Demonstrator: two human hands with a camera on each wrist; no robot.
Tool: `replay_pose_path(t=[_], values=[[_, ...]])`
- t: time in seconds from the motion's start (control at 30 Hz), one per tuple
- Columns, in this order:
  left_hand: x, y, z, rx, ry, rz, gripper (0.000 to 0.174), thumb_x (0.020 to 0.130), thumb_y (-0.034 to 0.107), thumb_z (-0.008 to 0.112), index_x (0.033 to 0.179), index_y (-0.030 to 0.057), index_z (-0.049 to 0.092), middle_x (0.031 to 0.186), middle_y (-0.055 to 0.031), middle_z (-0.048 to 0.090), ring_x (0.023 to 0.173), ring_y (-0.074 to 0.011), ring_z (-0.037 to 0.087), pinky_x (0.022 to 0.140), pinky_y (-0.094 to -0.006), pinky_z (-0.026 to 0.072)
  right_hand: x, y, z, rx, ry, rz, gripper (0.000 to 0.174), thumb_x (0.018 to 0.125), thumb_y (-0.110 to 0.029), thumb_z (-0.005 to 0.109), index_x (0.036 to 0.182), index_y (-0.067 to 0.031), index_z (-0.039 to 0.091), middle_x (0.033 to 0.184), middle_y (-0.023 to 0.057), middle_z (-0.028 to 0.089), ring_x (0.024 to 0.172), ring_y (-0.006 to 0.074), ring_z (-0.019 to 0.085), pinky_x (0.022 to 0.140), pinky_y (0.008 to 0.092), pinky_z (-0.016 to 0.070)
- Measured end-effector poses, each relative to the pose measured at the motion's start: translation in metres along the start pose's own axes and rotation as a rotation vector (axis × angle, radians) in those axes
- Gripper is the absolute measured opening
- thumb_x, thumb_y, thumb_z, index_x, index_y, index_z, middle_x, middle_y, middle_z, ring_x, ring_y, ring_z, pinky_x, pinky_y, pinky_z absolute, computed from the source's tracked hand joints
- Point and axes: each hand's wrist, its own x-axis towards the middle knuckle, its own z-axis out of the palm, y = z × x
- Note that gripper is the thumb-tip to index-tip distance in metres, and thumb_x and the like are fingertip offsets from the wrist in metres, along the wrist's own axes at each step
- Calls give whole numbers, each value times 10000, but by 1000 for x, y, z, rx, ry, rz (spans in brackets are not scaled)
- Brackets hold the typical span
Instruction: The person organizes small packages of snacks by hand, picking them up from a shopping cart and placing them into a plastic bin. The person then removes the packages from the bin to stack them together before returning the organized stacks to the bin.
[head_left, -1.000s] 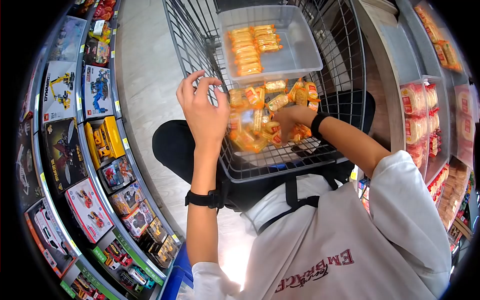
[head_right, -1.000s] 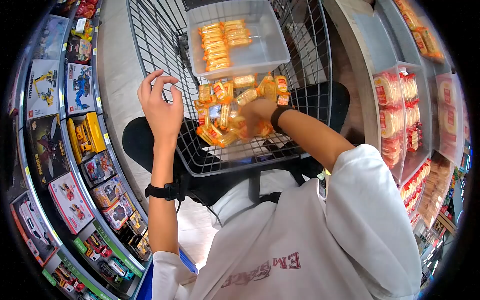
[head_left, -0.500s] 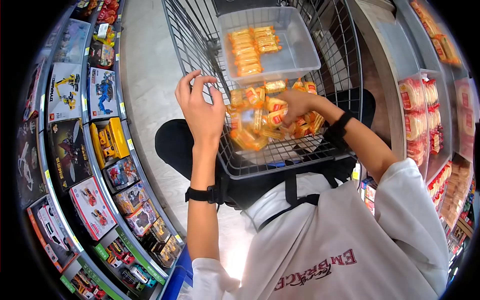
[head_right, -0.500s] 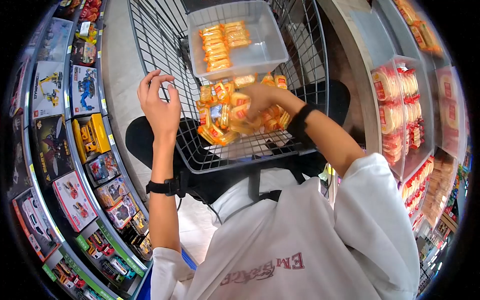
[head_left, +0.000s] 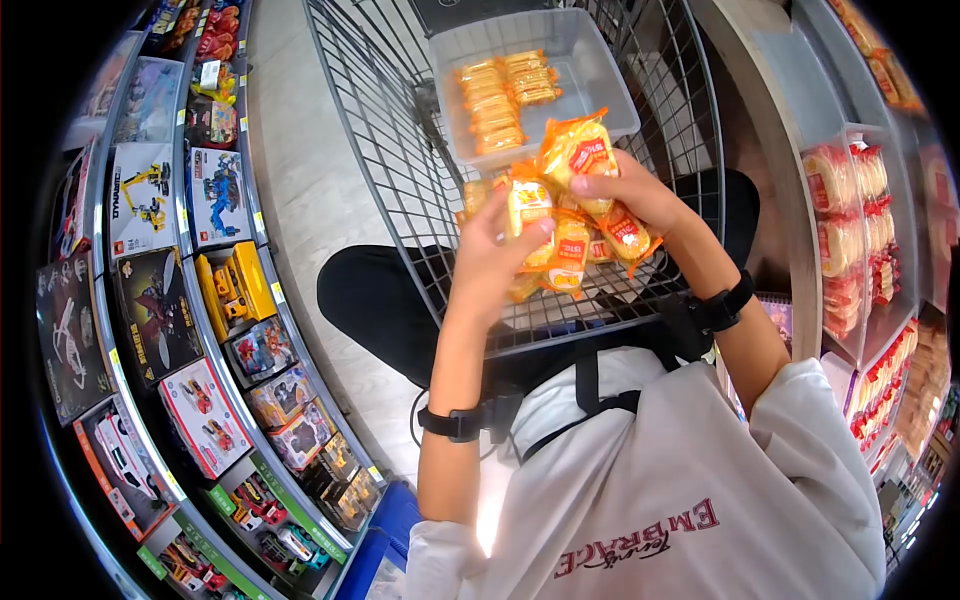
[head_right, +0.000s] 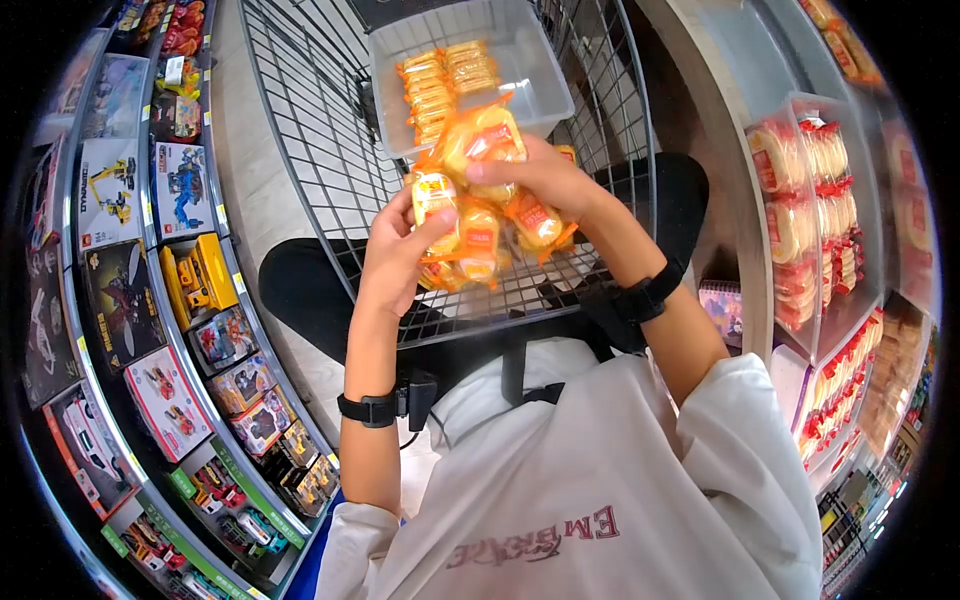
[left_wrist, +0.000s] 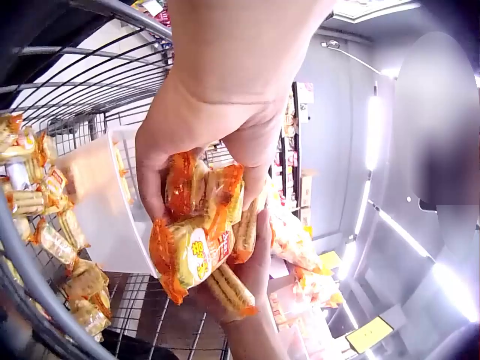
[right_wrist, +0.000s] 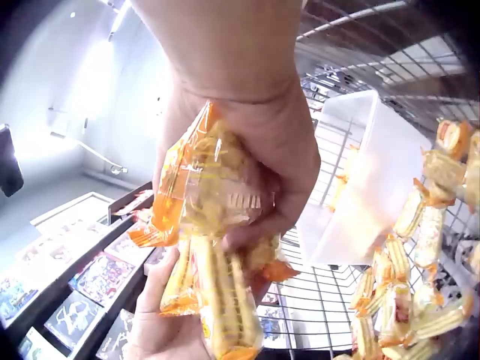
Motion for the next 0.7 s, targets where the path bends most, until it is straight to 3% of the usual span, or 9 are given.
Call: replay_pose_path(t=[0.1, 0.13, 0.37, 0.4, 0.5, 0.57, 0.63, 0.67, 0.7], values=[[0, -2, 3, -194, 59, 7, 483, 907, 81, 690, 1335, -36, 501, 1194, -117, 639, 1047, -164, 642, 856, -299, 555, 2, 13, -12, 73, 68, 12, 597, 885, -261, 722, 1366, -15, 468, 1204, 124, 635, 1059, 201, 653, 915, 364, 562], [1, -5, 1, -203, 61, -6, 449, 921, 81, 665, 1330, -6, 500, 1196, -99, 635, 1055, -174, 640, 849, -333, 569, 2, 18, -15, 105, 96, -4, 597, 906, -288, 693, 1378, -9, 455, 1215, 152, 627, 1073, 239, 659, 897, 400, 582], [2, -13, 5, -395, 91, -67, 406, 962, 170, 607, 1335, 62, 488, 1209, -87, 626, 1094, -222, 635, 843, -457, 580, 0, 23, -28, 267, 100, 5, 577, 965, -371, 587, 1390, -5, 452, 1269, 186, 603, 1113, 264, 652, 918, 385, 573], [3, -18, 5, -535, 102, -122, 403, 964, 197, 599, 1335, 79, 494, 1208, -91, 627, 1084, -233, 638, 845, -472, 576, -2, 20, -25, 276, 143, 15, 579, 978, -404, 548, 1384, -1, 460, 1282, 186, 602, 1129, 256, 646, 905, 375, 579], [4, -26, 5, -681, 113, -203, 420, 953, 273, 604, 1331, 116, 508, 1216, -100, 631, 1093, -253, 627, 893, -525, 543, -2, 17, -23, 318, 169, -44, 582, 980, -408, 539, 1391, -4, 458, 1291, 185, 602, 1127, 243, 643, 881, 360, 585], [3, -27, 8, -737, 141, -234, 497, 951, 304, 598, 1367, 63, 478, 1286, -116, 605, 1199, -286, 593, 1015, -568, 475, -1, 18, -27, 342, 167, -46, 576, 980, -396, 545, 1397, -9, 457, 1256, 171, 614, 1115, 232, 642, 872, 356, 588], [4, -29, 8, -756, 158, -239, 500, 951, 309, 598, 1371, 65, 477, 1296, -117, 600, 1209, -289, 583, 1026, -573, 461, -1, 22, -30, 320, 269, -99, 562, 975, -364, 568, 1402, -17, 454, 1225, 151, 611, 1100, 225, 643, 875, 360, 587], [5, -29, 7, -773, 171, -239, 503, 952, 314, 597, 1374, 67, 477, 1305, -118, 595, 1220, -292, 573, 1037, -579, 447, -5, 10, -11, 389, 333, -220, 464, 914, -252, 689, 1273, -1, 537, 1110, 122, 665, 948, 195, 684, 829, 349, 592], [5, -29, 7, -775, 174, -237, 503, 952, 314, 597, 1374, 67, 477, 1305, -118, 595, 1220, -292, 573, 1037, -579, 447, -10, 10, -10, 388, 330, -217, 464, 914, -252, 689, 1273, -1, 537, 1110, 122, 665, 948, 195, 684, 829, 349, 592]])
